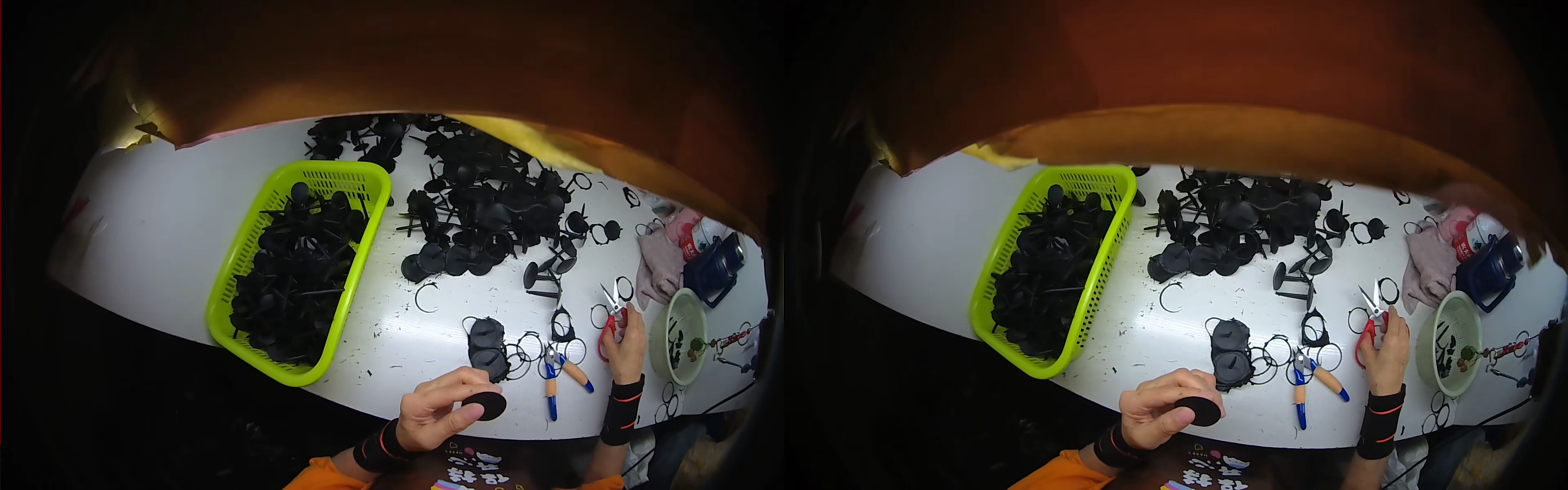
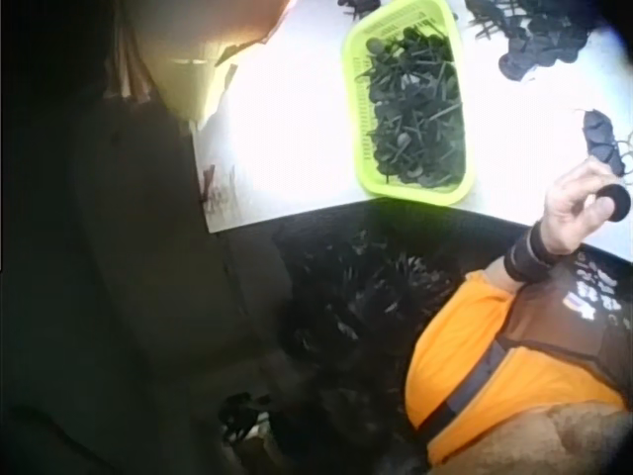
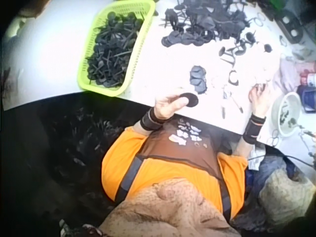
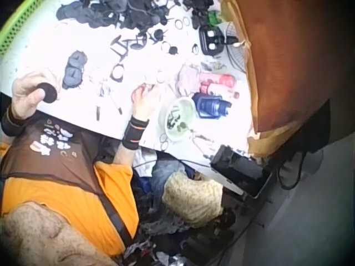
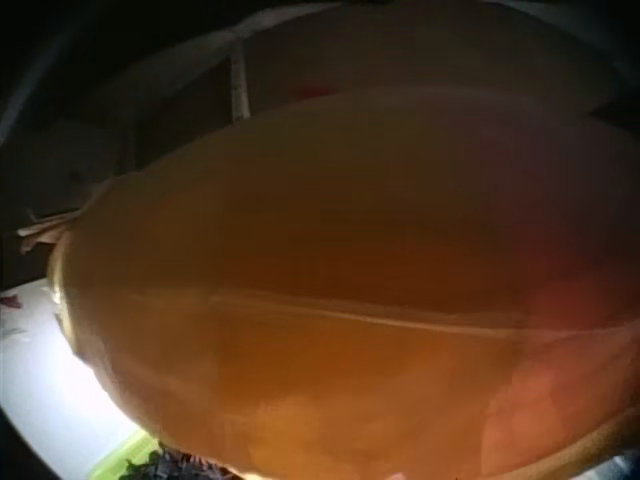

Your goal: The person trims excess material from black plastic parts using pliers and scissors.

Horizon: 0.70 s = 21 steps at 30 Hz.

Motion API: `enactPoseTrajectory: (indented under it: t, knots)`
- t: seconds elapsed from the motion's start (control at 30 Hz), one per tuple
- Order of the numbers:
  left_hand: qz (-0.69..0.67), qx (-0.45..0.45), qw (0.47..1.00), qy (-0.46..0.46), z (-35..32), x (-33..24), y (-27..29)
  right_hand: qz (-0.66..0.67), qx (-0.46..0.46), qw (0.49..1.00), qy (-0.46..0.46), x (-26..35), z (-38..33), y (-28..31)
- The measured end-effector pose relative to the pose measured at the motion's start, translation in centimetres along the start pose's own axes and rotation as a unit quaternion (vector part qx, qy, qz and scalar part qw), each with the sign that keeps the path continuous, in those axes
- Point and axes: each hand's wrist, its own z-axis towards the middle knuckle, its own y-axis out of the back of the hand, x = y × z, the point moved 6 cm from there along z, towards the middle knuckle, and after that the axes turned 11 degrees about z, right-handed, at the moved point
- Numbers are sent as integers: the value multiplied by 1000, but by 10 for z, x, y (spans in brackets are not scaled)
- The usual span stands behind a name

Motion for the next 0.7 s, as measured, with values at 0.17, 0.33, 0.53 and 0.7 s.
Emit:
enactPoseTrajectory:
  t: [0.17,0.33,0.53,0.7]
  knots:
    - [84,-82,993,-28,-1,-9,5,4,-76,997,35,-2,-2,-2]
    - [269,-172,940,-118,-6,-53,38,40,-130,990,37,-10,-7,-6]
    - [772,-276,570,-46,3,-101,94,-82,-63,991,83,-1,-3,-4]
    - [577,37,816,-18,17,-16,24,249,-152,956,-29,-22,-3,10]
